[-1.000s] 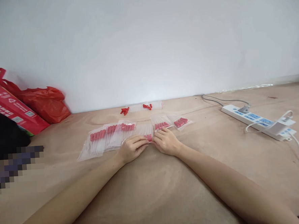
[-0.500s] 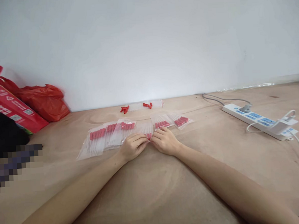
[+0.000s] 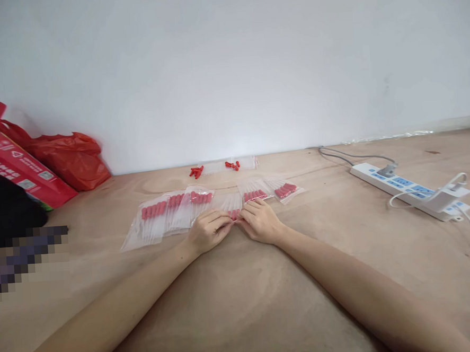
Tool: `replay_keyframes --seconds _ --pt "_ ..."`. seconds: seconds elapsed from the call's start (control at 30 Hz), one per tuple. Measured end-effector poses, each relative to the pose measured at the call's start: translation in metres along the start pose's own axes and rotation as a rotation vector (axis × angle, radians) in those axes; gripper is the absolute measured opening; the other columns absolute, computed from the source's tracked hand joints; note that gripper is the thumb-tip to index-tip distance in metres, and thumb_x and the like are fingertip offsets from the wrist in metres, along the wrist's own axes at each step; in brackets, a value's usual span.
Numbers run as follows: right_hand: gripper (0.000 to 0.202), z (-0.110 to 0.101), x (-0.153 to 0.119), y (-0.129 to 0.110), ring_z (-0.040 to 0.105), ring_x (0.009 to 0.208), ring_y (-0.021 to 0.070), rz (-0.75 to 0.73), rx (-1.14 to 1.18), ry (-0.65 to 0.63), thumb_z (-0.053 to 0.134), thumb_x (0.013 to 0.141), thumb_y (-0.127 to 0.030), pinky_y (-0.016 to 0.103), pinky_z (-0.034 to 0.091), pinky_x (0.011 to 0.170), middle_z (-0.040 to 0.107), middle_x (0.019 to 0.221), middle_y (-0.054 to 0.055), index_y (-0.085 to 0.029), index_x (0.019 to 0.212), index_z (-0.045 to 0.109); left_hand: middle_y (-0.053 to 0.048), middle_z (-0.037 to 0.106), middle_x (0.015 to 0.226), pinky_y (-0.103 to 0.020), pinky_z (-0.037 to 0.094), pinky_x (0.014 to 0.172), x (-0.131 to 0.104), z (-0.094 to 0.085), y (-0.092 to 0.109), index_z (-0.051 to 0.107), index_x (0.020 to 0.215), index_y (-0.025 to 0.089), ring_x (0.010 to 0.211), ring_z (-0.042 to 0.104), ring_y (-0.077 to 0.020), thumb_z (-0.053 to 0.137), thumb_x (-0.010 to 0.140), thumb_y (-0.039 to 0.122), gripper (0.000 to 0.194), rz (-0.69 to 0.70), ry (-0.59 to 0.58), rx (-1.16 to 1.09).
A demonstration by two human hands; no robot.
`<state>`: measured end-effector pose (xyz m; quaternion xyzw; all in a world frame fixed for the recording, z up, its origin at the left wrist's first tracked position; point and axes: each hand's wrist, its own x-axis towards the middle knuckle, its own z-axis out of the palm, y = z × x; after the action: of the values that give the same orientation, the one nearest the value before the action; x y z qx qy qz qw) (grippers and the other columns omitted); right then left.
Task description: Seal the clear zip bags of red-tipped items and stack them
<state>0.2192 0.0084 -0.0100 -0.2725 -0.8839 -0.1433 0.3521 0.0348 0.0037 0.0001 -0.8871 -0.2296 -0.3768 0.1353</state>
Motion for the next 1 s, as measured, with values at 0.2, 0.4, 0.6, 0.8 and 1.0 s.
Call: replay_keyframes --seconds 0.2,0.4,0.6,0.8,1.0 --pt "0.020 -0.001 0.001 -0.001 0.042 0.064 0.0124 0.009 0.003 -0.012 0.042 0.084 -0.025 0.026 0.028 0.063 0.053 0.064 0.002 -0.016 0.068 0.049 -0.004 0.063 0.074 -0.027 0.046 0.066 0.001 0.000 0.001 0.057 0.071 0.015 0.070 0.057 -0.0125 0.046 0.080 0.015 0.014 0.020 -0.042 0.042" --pt "0.023 -0.003 0.002 -0.002 0.041 0.064 0.0121 -0.017 -0.028 0.007 0.040 0.085 -0.026 0.027 0.027 0.062 0.053 0.063 0.001 -0.016 0.067 0.050 -0.003 0.063 0.075 -0.028 0.045 0.067 0.000 -0.001 -0.001 0.056 0.071 0.015 0.069 0.057 -0.0128 0.047 0.080 0.015 0.012 0.037 -0.032 0.089" --pt "0.021 -0.003 0.001 -0.001 0.042 0.063 0.0119 -0.038 -0.064 0.011 0.042 0.084 -0.025 0.027 0.026 0.063 0.053 0.061 0.001 -0.016 0.067 0.050 -0.003 0.062 0.073 -0.027 0.044 0.064 0.001 -0.002 -0.001 0.054 0.071 0.014 0.069 0.056 -0.0138 0.048 0.079 0.016 0.011 0.103 -0.055 0.180" --pt "0.020 -0.007 -0.002 0.003 0.043 0.064 0.0116 -0.024 -0.069 0.013 0.040 0.084 -0.020 0.028 0.025 0.065 0.054 0.063 0.001 -0.016 0.067 0.049 -0.003 0.060 0.071 -0.027 0.044 0.065 -0.003 -0.013 -0.006 0.054 0.073 0.013 0.069 0.055 -0.0138 0.044 0.080 0.013 0.012 0.147 -0.107 0.286" --pt "0.019 -0.011 -0.006 0.006 0.045 0.064 0.0113 -0.024 -0.047 0.024 0.040 0.084 -0.020 0.027 0.025 0.067 0.055 0.064 0.000 -0.016 0.067 0.048 -0.003 0.059 0.070 -0.026 0.044 0.065 -0.012 -0.026 -0.011 0.053 0.072 0.012 0.069 0.054 -0.0138 0.047 0.079 0.013 0.009 0.180 -0.103 0.349"
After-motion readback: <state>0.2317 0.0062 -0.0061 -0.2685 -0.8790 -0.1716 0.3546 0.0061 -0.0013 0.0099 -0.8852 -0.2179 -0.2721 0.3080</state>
